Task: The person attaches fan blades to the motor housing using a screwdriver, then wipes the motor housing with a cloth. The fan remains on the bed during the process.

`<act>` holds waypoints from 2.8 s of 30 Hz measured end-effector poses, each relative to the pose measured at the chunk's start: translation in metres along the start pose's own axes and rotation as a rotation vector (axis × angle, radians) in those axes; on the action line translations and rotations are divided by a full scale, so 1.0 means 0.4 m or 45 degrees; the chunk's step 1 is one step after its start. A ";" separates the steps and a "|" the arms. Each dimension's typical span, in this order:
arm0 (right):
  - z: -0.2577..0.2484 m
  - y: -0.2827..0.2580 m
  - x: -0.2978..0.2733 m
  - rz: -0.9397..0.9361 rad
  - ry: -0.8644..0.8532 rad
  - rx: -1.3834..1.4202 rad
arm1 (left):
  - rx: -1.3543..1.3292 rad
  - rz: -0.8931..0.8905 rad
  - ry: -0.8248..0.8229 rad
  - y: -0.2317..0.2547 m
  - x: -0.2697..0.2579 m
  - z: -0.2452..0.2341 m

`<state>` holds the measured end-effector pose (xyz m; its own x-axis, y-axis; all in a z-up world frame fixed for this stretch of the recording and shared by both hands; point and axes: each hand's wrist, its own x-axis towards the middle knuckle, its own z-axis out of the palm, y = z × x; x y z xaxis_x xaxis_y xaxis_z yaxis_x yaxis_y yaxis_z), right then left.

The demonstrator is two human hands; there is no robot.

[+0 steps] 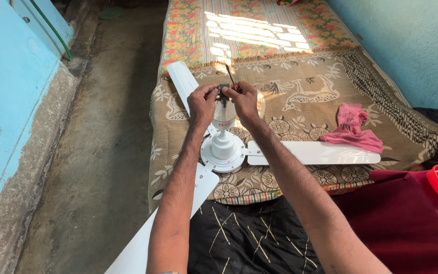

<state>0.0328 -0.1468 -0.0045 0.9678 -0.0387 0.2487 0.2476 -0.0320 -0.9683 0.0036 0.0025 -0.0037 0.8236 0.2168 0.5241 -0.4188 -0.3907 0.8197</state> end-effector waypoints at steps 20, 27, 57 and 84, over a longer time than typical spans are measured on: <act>0.001 -0.003 -0.002 0.021 -0.003 -0.010 | 0.184 -0.243 0.005 -0.007 0.005 0.004; -0.001 0.004 0.007 0.029 -0.023 -0.026 | -0.055 -0.117 0.095 0.008 -0.024 0.004; -0.036 0.037 0.015 0.072 -0.066 0.476 | 0.267 0.075 0.247 0.053 -0.036 0.069; -0.116 0.090 0.027 0.082 0.167 0.286 | 0.088 -0.169 0.085 0.031 -0.012 0.037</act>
<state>0.0500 -0.1947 -0.0358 0.9713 -0.1627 0.1733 0.2040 0.1965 -0.9590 0.0001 -0.0165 0.0007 0.8419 0.3288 0.4279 -0.2783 -0.4149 0.8663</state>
